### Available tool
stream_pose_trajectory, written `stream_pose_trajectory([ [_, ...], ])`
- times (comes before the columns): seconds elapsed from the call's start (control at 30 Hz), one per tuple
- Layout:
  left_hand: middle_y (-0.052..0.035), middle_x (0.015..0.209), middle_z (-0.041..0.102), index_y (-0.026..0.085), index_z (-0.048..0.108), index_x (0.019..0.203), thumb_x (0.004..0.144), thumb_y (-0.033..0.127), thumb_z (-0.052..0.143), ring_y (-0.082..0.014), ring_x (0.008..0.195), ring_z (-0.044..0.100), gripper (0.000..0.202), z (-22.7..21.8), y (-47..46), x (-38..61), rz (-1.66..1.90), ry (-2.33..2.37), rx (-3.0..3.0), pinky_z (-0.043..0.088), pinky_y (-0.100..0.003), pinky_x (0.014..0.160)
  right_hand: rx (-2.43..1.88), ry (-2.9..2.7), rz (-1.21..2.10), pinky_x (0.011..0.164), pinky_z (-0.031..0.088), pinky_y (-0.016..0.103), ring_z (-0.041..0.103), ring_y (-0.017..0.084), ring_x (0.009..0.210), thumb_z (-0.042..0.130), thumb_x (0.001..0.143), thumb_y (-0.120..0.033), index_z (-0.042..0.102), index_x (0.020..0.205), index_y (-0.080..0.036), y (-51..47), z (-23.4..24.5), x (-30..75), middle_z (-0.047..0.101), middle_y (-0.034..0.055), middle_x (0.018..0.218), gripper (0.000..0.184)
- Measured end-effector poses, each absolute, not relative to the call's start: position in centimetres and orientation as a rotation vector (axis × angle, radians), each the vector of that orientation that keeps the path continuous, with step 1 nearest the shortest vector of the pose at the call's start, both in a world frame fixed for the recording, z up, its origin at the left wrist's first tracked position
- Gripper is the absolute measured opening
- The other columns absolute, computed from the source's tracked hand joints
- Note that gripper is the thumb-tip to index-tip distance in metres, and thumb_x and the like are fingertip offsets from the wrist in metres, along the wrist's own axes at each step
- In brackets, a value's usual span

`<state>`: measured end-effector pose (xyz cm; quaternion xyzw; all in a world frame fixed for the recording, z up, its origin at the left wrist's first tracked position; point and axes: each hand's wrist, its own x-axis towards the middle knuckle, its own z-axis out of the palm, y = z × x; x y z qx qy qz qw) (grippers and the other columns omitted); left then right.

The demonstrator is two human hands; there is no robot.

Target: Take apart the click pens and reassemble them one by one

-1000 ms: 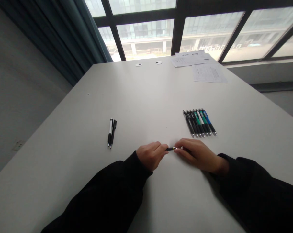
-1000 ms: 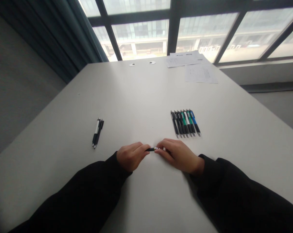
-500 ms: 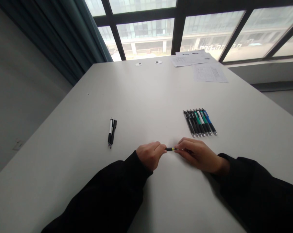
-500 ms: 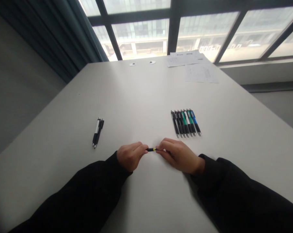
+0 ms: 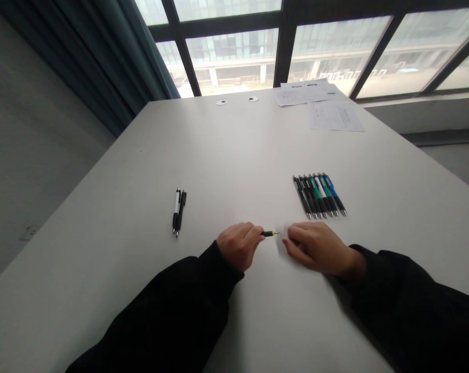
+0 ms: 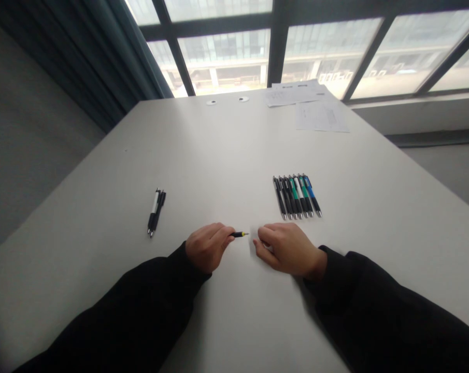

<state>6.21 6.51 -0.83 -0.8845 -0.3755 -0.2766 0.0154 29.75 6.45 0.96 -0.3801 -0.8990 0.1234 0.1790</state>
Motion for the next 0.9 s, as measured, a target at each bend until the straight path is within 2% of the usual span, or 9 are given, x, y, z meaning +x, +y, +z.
stream_pose_trajectory([
  [0.27,-0.0031,0.069,0.062,0.017,0.06,0.087,0.099,0.023,0.041,-0.0163,0.062,0.057,0.024,-0.75,6.53,6.25,-0.901,-1.149,-2.727,0.044,-0.028,0.059,-1.13,-2.704,0.112,0.057,0.022,0.033,0.049,0.013,0.058,0.044,0.099,-0.038,0.056,0.072,-0.018,6.06,0.94,29.19,0.06,0.0029,0.065,0.036],
  [0.4,-0.0035,0.069,0.063,0.017,0.061,0.086,0.1,0.024,0.041,-0.0163,0.063,0.057,0.025,-0.71,6.49,6.26,-0.885,-1.168,-2.727,0.044,-0.028,0.06,-1.235,-2.651,0.059,0.056,0.022,0.032,0.05,0.014,0.057,0.044,0.099,-0.044,0.055,0.072,-0.018,5.98,0.76,29.24,0.06,0.0035,0.065,0.039],
  [0.7,-0.0029,0.069,0.063,0.017,0.062,0.088,0.099,0.024,0.042,-0.0156,0.063,0.058,0.023,-0.85,6.54,6.24,-0.871,-1.163,-2.744,0.044,-0.028,0.059,-1.331,-2.568,0.096,0.055,0.023,0.031,0.051,0.014,0.054,0.043,0.1,-0.045,0.052,0.075,-0.019,6.11,0.46,29.12,0.061,0.0026,0.064,0.038],
  [0.9,-0.0035,0.071,0.064,0.017,0.062,0.089,0.099,0.024,0.043,-0.0161,0.063,0.058,0.023,-0.89,6.52,6.17,-0.882,-1.155,-2.75,0.045,-0.029,0.06,-1.331,-2.544,0.129,0.053,0.026,0.03,0.05,0.014,0.052,0.046,0.097,-0.052,0.05,0.074,-0.02,6.08,0.39,29.37,0.059,0.0017,0.062,0.04],
])
